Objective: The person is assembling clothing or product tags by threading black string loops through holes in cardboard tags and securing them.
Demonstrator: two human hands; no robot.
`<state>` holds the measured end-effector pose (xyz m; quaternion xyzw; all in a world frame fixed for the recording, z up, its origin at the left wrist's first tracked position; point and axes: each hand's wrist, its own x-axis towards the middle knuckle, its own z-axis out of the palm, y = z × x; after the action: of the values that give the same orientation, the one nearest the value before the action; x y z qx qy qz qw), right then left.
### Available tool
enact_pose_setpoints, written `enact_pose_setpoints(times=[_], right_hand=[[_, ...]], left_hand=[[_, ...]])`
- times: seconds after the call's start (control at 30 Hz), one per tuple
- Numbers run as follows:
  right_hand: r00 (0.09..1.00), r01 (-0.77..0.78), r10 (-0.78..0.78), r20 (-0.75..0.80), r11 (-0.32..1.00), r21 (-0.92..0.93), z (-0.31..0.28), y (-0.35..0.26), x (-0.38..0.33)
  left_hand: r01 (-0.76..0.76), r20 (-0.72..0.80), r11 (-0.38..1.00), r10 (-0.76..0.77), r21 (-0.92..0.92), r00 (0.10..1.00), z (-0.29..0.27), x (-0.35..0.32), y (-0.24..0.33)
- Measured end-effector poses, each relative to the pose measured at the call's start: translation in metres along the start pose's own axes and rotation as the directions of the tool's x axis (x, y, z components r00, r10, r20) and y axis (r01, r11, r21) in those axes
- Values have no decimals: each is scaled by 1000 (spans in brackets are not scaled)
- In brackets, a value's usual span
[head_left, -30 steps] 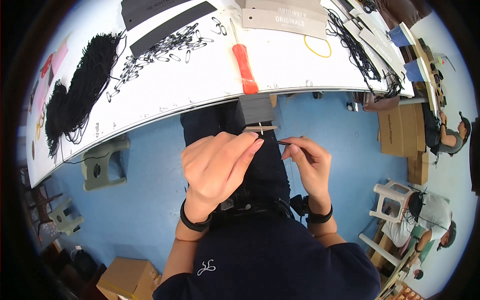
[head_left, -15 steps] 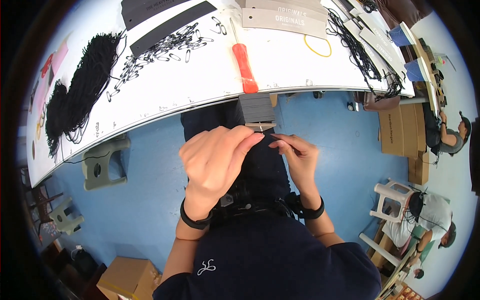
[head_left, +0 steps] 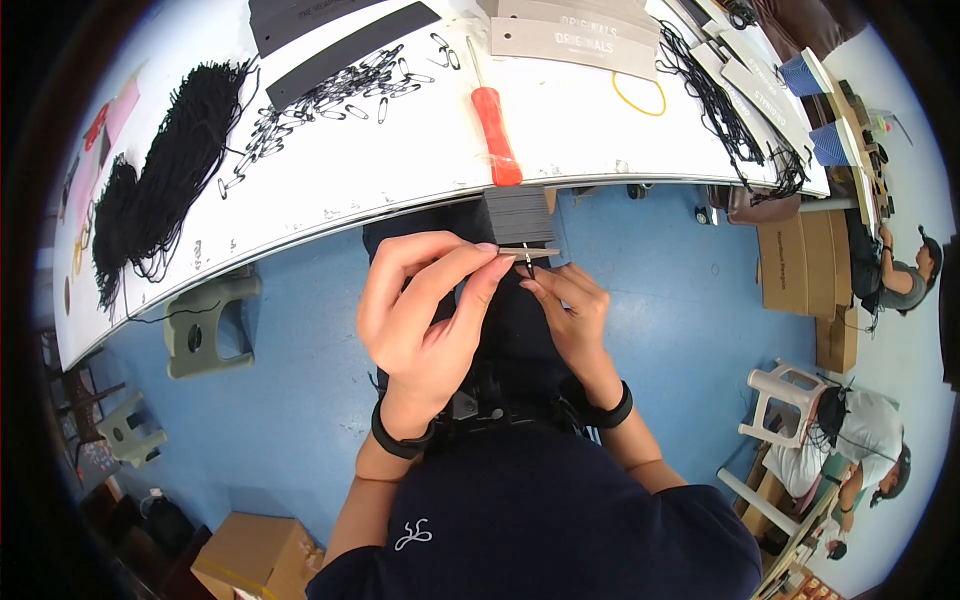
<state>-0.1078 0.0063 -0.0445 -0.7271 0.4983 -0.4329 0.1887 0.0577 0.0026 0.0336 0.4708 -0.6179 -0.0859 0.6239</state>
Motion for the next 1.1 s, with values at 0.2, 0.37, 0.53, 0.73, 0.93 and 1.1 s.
enact_pose_setpoints(times=[0.2, 0.37, 0.53, 0.73, 0.93, 1.1], right_hand=[[1000, -29, 29, 6, 1000, 9, 1, -2, -2], [999, -39, 39, 16, 999, 2, 1, -4, -2], [999, -32, 32, -1, 999, 10, 3, -3, -2], [1000, -16, 16, -6, 1000, 11, 3, -2, -3], [1000, -27, 27, 5, 1000, 2, 2, -3, -3], [1000, -24, 24, 3, 1000, 2, 3, -2, -3]], left_hand=[[-29, -70, 995, 35, 91, 997, 5, -4, 1], [-107, -77, 983, 119, 149, 990, 4, -3, 1], [-92, -111, 981, 112, 174, 987, 6, -8, 4], [74, -129, 997, -75, -8, 989, 11, -12, 3], [44, -135, 999, -47, -23, 990, 11, -12, 4], [47, -142, 998, -52, -37, 989, 12, -12, 4]])
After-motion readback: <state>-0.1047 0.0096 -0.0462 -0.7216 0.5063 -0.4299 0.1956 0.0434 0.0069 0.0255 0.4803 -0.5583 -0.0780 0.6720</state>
